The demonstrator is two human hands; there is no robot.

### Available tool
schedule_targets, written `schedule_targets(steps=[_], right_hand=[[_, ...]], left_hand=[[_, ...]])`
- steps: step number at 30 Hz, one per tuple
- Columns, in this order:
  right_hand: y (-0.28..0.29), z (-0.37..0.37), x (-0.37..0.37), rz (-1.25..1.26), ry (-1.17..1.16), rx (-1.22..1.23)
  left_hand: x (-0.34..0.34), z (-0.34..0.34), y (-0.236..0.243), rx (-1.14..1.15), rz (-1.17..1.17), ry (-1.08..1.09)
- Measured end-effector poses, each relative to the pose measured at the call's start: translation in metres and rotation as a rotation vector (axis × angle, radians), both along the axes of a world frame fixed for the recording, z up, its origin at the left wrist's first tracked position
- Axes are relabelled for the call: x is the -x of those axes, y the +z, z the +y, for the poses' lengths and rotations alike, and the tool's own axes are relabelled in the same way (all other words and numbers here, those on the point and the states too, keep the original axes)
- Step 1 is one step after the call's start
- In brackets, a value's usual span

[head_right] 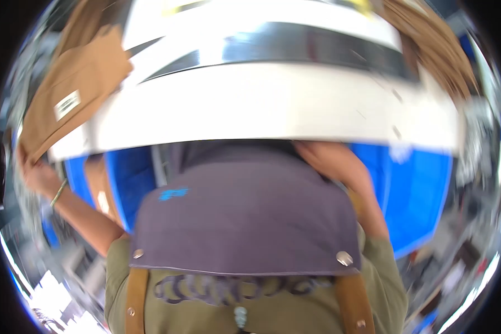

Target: Sewing leather pieces and applying labels using an industrial sewing machine.

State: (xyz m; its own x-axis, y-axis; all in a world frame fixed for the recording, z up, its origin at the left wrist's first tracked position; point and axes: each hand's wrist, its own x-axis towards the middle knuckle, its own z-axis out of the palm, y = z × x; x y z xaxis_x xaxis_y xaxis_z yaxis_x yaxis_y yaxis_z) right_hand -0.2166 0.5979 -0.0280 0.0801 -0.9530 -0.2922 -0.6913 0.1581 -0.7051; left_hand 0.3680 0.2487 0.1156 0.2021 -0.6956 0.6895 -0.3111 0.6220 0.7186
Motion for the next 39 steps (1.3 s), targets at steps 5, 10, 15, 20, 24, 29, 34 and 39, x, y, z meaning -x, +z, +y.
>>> schedule_targets(steps=[5,10,15,20,24,29,34,39], right_hand=[[0.053,0.003,0.022,0.231,0.352,-0.134],[0.103,-0.024,0.052,-0.025,0.565,-0.083],[0.125,-0.047,0.052,0.075,0.611,-0.161],[0.129,-0.063,0.042,0.057,0.659,-0.148],[0.14,-0.071,0.049,0.015,0.663,-0.148],[0.153,-0.087,0.068,-0.071,0.53,-0.099],[0.147,-0.105,0.08,-0.066,0.535,0.066],[0.154,-0.134,0.098,-0.139,0.353,0.128]], left_hand=[[-0.075,0.115,-0.019,-0.228,0.271,0.382],[-0.142,0.204,-0.13,-0.261,0.53,0.57],[-0.167,0.293,-0.234,-0.361,0.619,1.003],[-0.169,0.328,-0.207,-1.416,-0.186,0.828],[-0.106,0.287,-0.174,-0.941,-1.173,1.208],[-0.048,0.186,-0.147,-0.555,-1.29,0.566],[-0.055,0.124,-0.186,-0.72,-1.468,0.516],[-0.056,0.067,-0.167,-0.71,-0.654,0.594]])
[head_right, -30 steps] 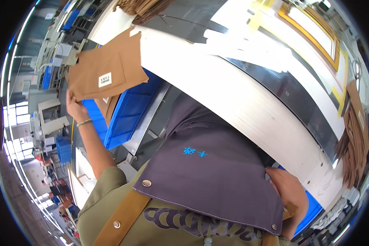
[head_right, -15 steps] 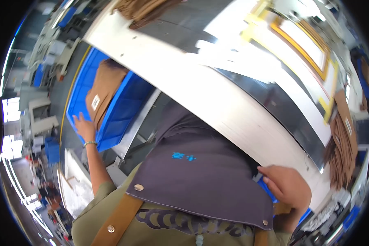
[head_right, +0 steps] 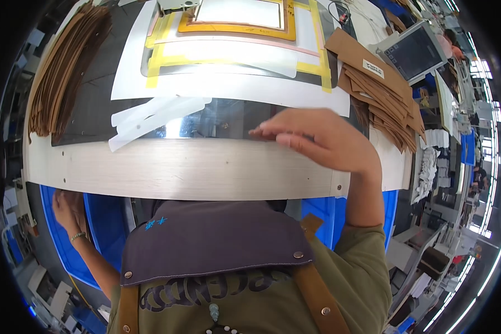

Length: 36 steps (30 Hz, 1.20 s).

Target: Sewing leather pieces and applying labels using an industrial sewing machine.

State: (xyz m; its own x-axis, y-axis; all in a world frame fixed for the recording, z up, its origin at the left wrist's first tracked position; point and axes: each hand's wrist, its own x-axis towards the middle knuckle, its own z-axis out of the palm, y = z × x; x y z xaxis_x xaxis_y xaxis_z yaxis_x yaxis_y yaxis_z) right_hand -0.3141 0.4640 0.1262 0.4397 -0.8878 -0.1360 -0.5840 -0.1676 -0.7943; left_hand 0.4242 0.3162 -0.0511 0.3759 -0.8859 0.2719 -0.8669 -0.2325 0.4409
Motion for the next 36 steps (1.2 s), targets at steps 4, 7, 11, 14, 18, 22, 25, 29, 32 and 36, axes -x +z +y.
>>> schedule_targets(steps=[4,7,11,14,18,22,25,29,32,36], right_hand=[[-0.006,-0.038,0.002,0.22,-0.219,0.313],[-0.02,-0.072,0.004,0.437,-0.272,0.544],[-0.034,-0.097,0.007,0.586,-0.279,0.689],[-0.043,-0.09,0.004,0.555,-0.235,0.703],[-0.052,-0.072,0.0,0.63,-0.186,0.672],[-0.056,-0.074,0.002,0.552,-0.27,0.62],[-0.061,-0.08,-0.006,0.434,-0.262,0.647],[-0.071,-0.087,-0.024,0.344,-0.203,0.504],[-0.068,-0.092,-0.014,0.32,-0.202,0.493],[-0.052,-0.085,0.013,0.461,-0.368,0.545]], left_hand=[[0.078,-0.027,0.084,0.524,-0.057,-0.012],[0.183,-0.05,0.112,0.525,0.33,-0.454],[0.312,-0.054,0.107,0.156,0.185,-1.044],[0.376,-0.04,0.097,0.053,-0.251,-1.304],[0.417,-0.052,0.096,-0.037,-0.357,-1.57],[0.442,-0.069,0.091,-0.064,-0.317,-1.757],[0.459,-0.07,0.088,-0.018,-0.163,-1.76],[0.474,-0.073,0.096,-0.063,0.006,-1.713],[0.471,-0.081,0.111,-0.043,0.055,-1.736],[0.45,-0.089,0.126,-0.23,0.081,-1.642]])
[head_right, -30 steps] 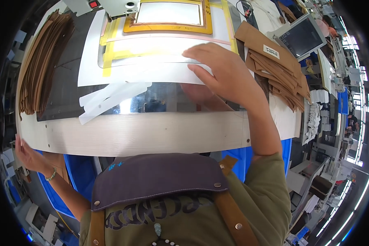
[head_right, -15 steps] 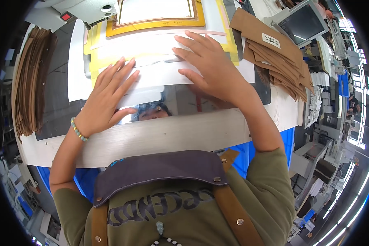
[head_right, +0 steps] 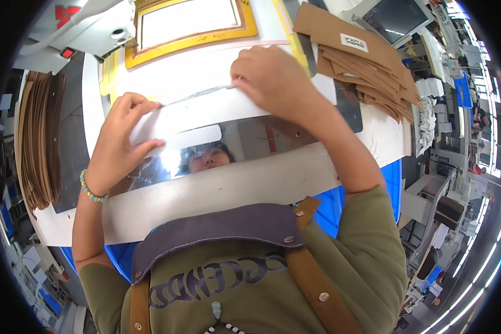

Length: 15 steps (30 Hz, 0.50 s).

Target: Sewing leather pieces and applying labels using an industrial sewing machine.

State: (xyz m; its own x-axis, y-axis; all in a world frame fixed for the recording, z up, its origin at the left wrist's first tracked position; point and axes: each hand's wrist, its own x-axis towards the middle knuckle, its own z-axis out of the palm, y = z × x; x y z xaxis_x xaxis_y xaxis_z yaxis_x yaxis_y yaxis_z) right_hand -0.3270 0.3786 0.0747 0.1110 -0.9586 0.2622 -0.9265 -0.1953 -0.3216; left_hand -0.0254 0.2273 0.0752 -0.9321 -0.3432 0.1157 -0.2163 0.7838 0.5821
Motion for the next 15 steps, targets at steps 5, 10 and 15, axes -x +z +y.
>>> schedule_targets(steps=[5,10,15], right_hand=[[-0.006,0.003,-0.02,-0.2,0.08,0.056],[-0.022,-0.008,-0.056,-0.206,0.175,-0.017],[-0.023,-0.015,-0.053,-0.214,0.183,-0.087]], left_hand=[[-0.012,-0.011,-0.002,-0.043,-0.028,0.076],[-0.011,-0.013,-0.009,-0.087,-0.048,0.102],[-0.01,-0.011,-0.014,-0.101,-0.012,0.169]])
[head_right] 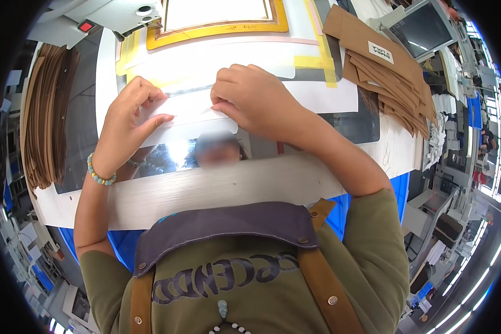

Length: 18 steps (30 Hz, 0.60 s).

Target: Sewing leather pieces and applying labels using an industrial sewing machine.

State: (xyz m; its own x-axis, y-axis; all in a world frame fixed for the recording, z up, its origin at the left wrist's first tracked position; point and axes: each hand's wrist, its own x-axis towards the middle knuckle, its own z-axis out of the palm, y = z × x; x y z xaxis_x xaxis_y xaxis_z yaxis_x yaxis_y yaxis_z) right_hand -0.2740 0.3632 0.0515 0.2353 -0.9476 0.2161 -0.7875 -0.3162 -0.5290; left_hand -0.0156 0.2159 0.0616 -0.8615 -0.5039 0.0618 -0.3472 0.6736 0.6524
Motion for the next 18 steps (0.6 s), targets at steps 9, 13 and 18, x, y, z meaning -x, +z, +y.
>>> schedule_targets(steps=[9,13,18], right_hand=[[0.036,0.018,0.01,-0.064,-0.049,0.119],[0.058,0.034,0.019,-0.085,-0.049,0.118],[0.068,0.04,0.034,0.043,-0.071,-0.116]], left_hand=[[0.017,0.0,0.005,-0.482,0.17,-0.166],[0.025,-0.002,0.012,-0.911,0.182,-0.11],[0.042,0.002,0.006,-0.735,0.178,-0.038]])
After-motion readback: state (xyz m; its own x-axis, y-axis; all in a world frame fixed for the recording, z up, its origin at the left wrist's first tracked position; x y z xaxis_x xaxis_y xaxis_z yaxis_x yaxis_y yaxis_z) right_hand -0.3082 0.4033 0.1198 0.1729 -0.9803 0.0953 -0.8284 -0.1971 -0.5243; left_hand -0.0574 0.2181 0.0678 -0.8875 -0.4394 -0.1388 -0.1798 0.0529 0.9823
